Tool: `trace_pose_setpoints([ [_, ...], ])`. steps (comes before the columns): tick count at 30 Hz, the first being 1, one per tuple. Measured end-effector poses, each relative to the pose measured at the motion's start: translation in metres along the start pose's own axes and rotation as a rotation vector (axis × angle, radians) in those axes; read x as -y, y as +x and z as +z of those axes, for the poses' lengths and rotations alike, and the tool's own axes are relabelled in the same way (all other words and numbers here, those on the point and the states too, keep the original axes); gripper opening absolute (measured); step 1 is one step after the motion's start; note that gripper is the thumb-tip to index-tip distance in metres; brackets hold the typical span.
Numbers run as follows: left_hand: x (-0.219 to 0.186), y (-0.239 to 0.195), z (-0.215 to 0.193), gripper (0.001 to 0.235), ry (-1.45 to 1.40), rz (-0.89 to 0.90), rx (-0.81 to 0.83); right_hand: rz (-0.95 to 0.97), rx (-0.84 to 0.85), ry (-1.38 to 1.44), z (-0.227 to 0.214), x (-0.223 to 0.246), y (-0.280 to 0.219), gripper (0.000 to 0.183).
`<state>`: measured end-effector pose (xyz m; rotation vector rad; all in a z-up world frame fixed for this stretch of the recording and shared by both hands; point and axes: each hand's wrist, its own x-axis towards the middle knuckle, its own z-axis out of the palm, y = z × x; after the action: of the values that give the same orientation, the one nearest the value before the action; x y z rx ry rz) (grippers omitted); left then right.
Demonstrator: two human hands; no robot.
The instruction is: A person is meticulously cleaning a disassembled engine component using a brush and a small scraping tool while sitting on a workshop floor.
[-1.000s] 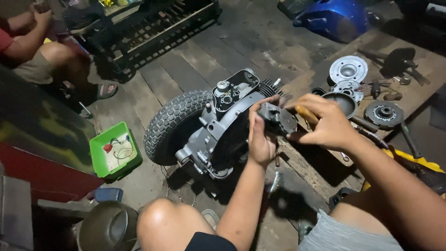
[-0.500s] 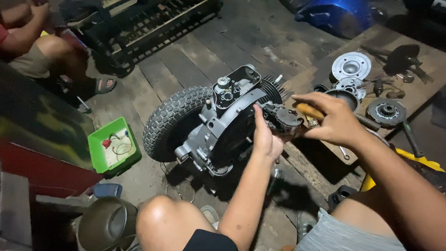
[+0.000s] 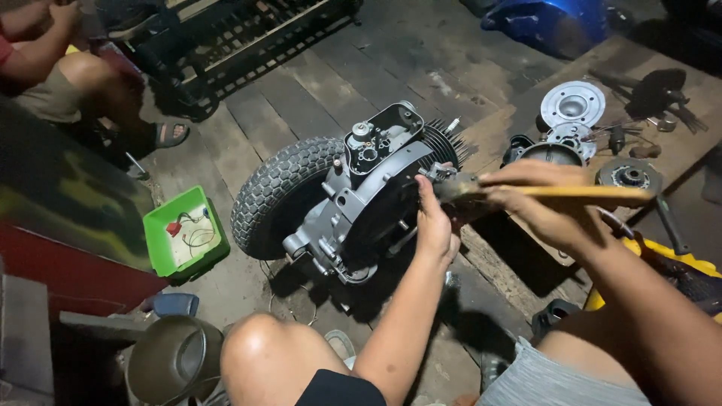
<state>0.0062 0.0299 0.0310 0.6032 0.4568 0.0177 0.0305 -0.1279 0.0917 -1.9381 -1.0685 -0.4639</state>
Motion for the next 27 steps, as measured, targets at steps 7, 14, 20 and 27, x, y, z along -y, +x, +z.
trace_pose_setpoints([
  [7,0.026,-0.004,0.005,0.073,-0.169,0.125,-0.027,-0.388,-0.066,-0.443,0.034,-0.037,-0.028,0.032],
  [14,0.044,0.018,-0.021,0.068,-0.062,0.228,-0.045,-0.337,0.011,-0.513,0.057,-0.019,-0.032,0.035],
  [20,0.048,0.029,-0.042,0.059,0.028,0.425,-0.067,-0.043,-0.046,0.086,0.056,-0.015,-0.027,0.020],
  [27,0.004,-0.036,0.021,0.053,0.050,0.591,-0.013,-0.257,-0.171,-0.201,0.058,-0.020,-0.032,0.008],
])
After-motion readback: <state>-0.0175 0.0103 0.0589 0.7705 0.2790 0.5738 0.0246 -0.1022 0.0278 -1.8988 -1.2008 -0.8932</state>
